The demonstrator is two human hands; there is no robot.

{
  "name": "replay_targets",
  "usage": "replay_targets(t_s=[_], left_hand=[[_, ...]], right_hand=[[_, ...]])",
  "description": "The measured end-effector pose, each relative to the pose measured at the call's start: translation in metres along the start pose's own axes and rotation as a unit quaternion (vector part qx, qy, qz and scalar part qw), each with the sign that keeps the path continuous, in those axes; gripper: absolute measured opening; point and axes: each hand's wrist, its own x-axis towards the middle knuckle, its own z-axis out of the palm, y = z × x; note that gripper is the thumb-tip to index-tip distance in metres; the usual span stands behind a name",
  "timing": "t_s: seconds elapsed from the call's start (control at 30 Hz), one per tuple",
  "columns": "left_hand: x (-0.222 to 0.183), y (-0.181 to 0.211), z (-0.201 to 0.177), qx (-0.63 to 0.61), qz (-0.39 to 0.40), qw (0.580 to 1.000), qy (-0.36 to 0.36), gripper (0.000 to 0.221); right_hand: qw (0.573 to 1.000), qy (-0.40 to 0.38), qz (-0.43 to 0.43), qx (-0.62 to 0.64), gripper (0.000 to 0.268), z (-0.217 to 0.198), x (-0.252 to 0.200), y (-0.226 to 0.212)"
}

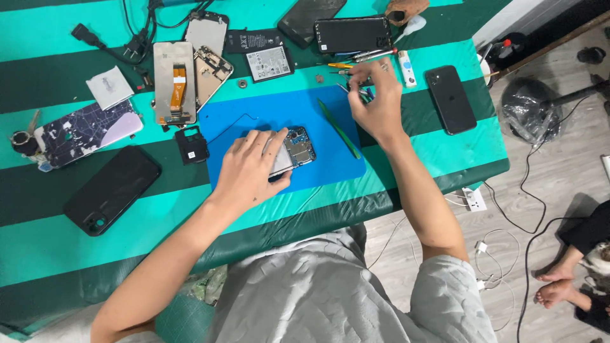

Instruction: Repairing a mobile phone by assembling internal components and connecting ribbon cables

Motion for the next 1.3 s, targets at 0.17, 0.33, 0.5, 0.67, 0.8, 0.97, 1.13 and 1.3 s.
replay_targets(t_s=[0.17, 0.33, 0.5, 0.67, 0.8, 0.97, 1.13, 1.3], left_hand=[[0.001, 0.0, 0.0, 0.002, 0.0, 1.0, -0.002, 0.075], [0.003, -0.001, -0.003, -0.038, 0.017, 0.995, 0.095, 0.071], [0.002, 0.0, -0.001, -0.031, 0.009, 0.996, 0.086, 0.08], [0.0, -0.002, 0.0, -0.033, 0.009, 0.996, 0.087, 0.077], [0.002, -0.001, -0.002, -0.045, 0.004, 0.997, 0.06, 0.081], [0.004, -0.002, -0.008, -0.047, 0.011, 0.998, 0.038, 0.079], [0.005, -0.001, -0.013, -0.067, 0.009, 0.998, 0.018, 0.075], [0.001, -0.004, -0.005, -0.115, 0.003, 0.993, -0.007, 0.077]], right_hand=[[0.998, -0.055, -0.027, -0.001, 0.027, -0.001, -0.006, 0.01], [0.991, -0.088, -0.101, -0.02, 0.024, 0.002, -0.015, 0.03], [0.986, -0.138, -0.09, -0.001, 0.025, 0.001, -0.018, 0.033], [0.986, -0.143, -0.09, -0.002, 0.025, -0.003, -0.014, 0.017], [0.985, -0.143, -0.091, -0.033, 0.02, -0.001, -0.017, 0.009], [0.98, -0.157, -0.064, -0.1, 0.006, 0.004, -0.017, 0.004], [0.974, -0.186, -0.04, -0.127, 0.022, 0.003, -0.014, -0.004], [0.966, -0.234, -0.017, -0.107, 0.025, 0.004, -0.019, -0.003]])
